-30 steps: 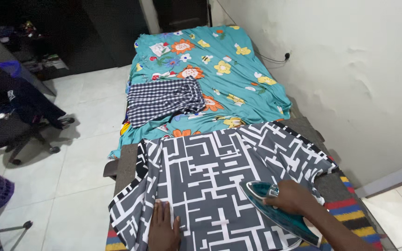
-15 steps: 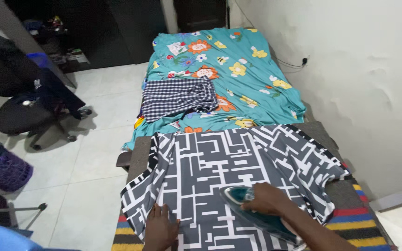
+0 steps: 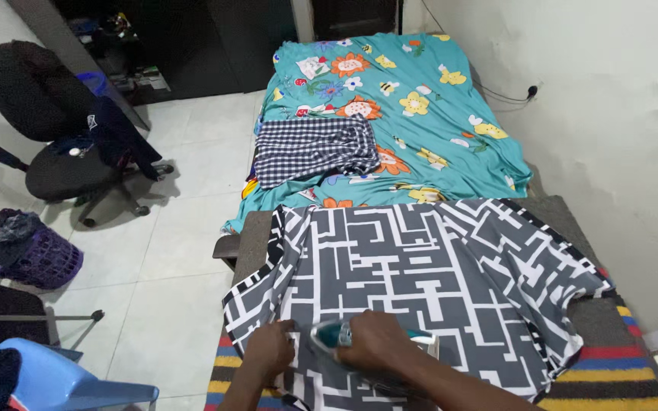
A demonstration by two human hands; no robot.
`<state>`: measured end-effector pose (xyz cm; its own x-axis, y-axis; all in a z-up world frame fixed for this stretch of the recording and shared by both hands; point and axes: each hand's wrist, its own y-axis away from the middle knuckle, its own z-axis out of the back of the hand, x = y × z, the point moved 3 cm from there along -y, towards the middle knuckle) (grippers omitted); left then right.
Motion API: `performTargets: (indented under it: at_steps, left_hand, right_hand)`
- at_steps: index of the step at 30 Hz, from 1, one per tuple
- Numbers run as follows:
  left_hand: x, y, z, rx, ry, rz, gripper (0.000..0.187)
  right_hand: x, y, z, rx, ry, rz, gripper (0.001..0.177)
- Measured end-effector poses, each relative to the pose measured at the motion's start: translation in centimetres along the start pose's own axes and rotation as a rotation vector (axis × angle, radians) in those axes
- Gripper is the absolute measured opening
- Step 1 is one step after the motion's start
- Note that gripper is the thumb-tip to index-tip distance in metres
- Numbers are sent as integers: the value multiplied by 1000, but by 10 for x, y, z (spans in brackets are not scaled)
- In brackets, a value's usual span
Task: The person irons a black and white patterned garment on a small table. They repeatedly smooth the fabric, move the iron across different sections, and flip the garment to iron both sides.
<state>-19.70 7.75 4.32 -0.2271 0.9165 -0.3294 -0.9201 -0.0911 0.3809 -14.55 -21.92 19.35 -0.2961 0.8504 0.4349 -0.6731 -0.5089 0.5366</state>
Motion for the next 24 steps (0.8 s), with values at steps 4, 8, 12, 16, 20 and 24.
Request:
performTargets:
  at_steps: [4,8,12,16,20,24]
  left_hand:
    - [13,-4,4,-29,17,-17,61]
    - [14,-33,-5,26,4,81,62]
    - [9,-55,-15,-1,-23,168,40]
    - [-16,-66,-12,129,-106,137,42]
    - [-58,-66,11,251,-201,83,38]
    - [-87,-51,24,368,-266,238,47]
  right_hand:
    - [10,-37,-4,-29,47,8,57]
    - [9,-37,-19,64,219,238,58]
    - [19,-14,-40,187,275,350,66]
    - [4,-2,-42,146,154,158,65]
    - [-61,-2,-29,-67,-89,-154,59]
    - [-173,11,-9,-279,-81,-303,78]
